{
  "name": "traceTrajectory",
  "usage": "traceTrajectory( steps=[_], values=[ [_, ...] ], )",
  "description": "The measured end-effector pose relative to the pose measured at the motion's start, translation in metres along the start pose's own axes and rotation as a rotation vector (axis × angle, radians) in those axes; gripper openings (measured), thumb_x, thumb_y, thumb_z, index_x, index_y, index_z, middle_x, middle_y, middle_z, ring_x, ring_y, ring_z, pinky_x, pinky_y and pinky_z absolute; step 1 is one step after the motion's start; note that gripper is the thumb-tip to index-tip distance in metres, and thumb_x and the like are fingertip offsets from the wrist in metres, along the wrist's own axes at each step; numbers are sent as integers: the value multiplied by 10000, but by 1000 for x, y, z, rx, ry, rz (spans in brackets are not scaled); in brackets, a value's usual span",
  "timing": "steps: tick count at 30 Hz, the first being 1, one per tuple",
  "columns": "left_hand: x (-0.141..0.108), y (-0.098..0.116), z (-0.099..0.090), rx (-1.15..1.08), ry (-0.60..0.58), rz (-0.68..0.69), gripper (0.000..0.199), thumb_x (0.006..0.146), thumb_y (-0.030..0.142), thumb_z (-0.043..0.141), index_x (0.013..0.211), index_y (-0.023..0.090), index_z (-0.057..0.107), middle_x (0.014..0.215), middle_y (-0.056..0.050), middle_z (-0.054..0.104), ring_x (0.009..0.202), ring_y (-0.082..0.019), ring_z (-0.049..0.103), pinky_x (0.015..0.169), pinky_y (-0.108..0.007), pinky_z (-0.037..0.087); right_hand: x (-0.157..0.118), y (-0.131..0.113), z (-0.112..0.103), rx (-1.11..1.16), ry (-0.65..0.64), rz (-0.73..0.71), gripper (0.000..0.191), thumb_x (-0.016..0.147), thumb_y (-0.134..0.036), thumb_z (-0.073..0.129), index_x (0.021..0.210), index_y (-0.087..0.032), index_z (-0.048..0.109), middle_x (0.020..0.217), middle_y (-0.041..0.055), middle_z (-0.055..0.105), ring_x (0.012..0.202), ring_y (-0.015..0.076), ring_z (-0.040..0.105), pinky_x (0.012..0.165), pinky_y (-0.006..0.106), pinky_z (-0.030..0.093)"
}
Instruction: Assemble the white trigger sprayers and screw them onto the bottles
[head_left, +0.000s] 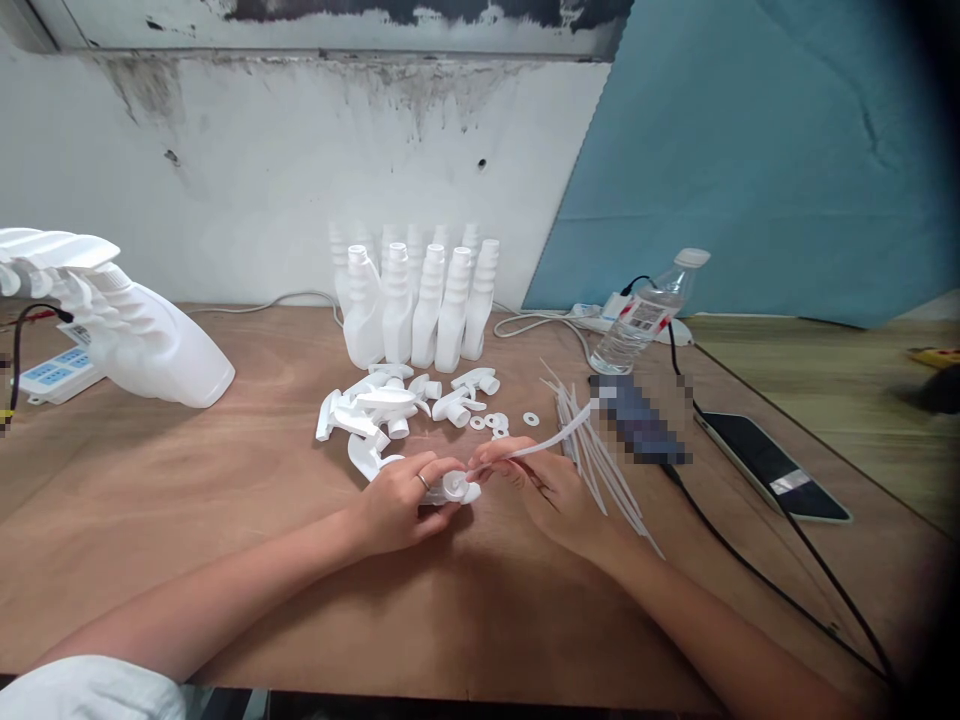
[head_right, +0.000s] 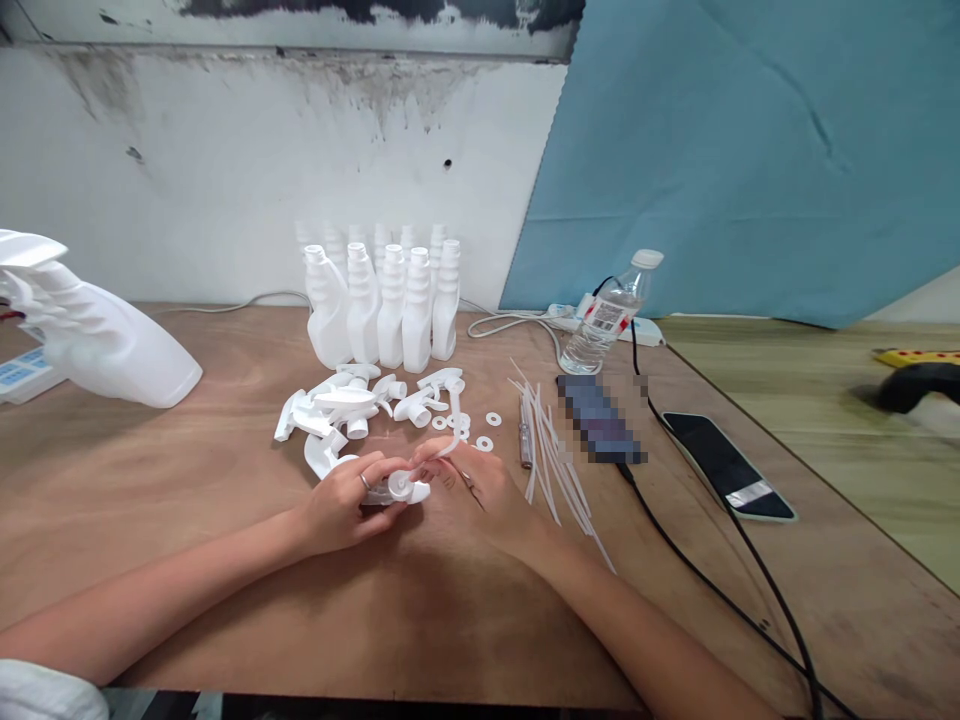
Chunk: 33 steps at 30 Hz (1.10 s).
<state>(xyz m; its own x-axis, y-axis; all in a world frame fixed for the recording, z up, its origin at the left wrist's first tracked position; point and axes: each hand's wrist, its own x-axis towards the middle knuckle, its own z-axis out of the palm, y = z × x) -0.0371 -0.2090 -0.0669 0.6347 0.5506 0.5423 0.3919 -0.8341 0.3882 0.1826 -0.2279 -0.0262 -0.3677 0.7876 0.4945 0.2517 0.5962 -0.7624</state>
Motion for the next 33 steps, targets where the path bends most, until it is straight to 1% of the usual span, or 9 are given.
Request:
traceTrajectory(
  steps=[4, 9, 17, 21, 24, 27, 29, 31, 33],
  values=[
    [0, 1, -1, 12, 3, 5, 365, 878, 263, 571, 1221, 169, 490, 855, -44, 612, 694, -150, 577, 629, -257, 462, 3, 2, 3, -117, -33, -28, 151, 968, -274, 491, 963, -238, 638, 896, 39, 713, 837, 177, 682, 768, 328, 548],
    [2, 1, -3, 20, 6, 9, 342, 883, 260, 564, 1203, 160, 500, 842, -43, 612, 681, -146, 580, 615, -249, 463, 5, 4, 5, -115, -50, -49, 171, 968, -245, 476, 893, -218, 628, 876, 42, 694, 840, 172, 656, 772, 326, 538],
    [0, -1, 0, -5, -2, -6, 341, 876, 251, 562, 1201, 164, 511, 858, -50, 620, 700, -159, 592, 635, -267, 475, 1, 5, 4, -158, -108, -33, 203, 992, -246, 418, 923, -212, 606, 888, 42, 687, 827, 159, 651, 759, 299, 518],
    [0, -1, 0, -16, -2, -9, 367, 866, 261, 576, 1212, 158, 509, 885, -65, 634, 742, -175, 615, 654, -278, 494, 3, 2, 7, -159, -100, -44, 196, 995, -255, 420, 924, -219, 599, 882, 38, 686, 819, 163, 647, 761, 308, 515],
    [-1, -1, 1, -21, 1, -20, 358, 870, 269, 577, 1205, 158, 520, 857, -56, 625, 715, -165, 611, 640, -268, 492, 5, 3, 13, -160, -85, -53, 162, 984, -258, 461, 901, -219, 595, 868, 41, 658, 804, 162, 622, 738, 304, 499],
    [-2, -4, 1, -79, -15, -47, 343, 871, 276, 590, 1192, 168, 540, 915, -67, 627, 769, -171, 625, 678, -275, 506, 5, 8, 20, -145, -77, -73, 177, 970, -274, 494, 829, -209, 580, 820, 37, 598, 749, 153, 570, 671, 286, 467],
    [-2, -6, 1, -120, -27, -62, 357, 865, 283, 607, 1199, 172, 550, 940, -71, 626, 799, -173, 630, 700, -276, 513, 5, 11, 24, -119, -69, -38, 208, 967, -296, 496, 792, -206, 563, 783, 32, 573, 723, 157, 541, 646, 290, 444],
    [-3, -8, 2, -129, -28, -66, 380, 860, 291, 620, 1211, 163, 555, 919, -67, 624, 777, -168, 625, 682, -270, 510, 5, 12, 27, -99, -54, 24, 221, 966, -317, 497, 784, -205, 554, 767, 31, 569, 716, 164, 528, 644, 298, 430],
    [-3, -9, 3, -133, -26, -73, 393, 853, 295, 630, 1214, 155, 560, 908, -68, 622, 764, -168, 621, 673, -272, 509, 5, 11, 29, -97, -46, 53, 230, 964, -332, 495, 780, -205, 545, 759, 29, 560, 705, 165, 514, 641, 300, 421]
  ],
)
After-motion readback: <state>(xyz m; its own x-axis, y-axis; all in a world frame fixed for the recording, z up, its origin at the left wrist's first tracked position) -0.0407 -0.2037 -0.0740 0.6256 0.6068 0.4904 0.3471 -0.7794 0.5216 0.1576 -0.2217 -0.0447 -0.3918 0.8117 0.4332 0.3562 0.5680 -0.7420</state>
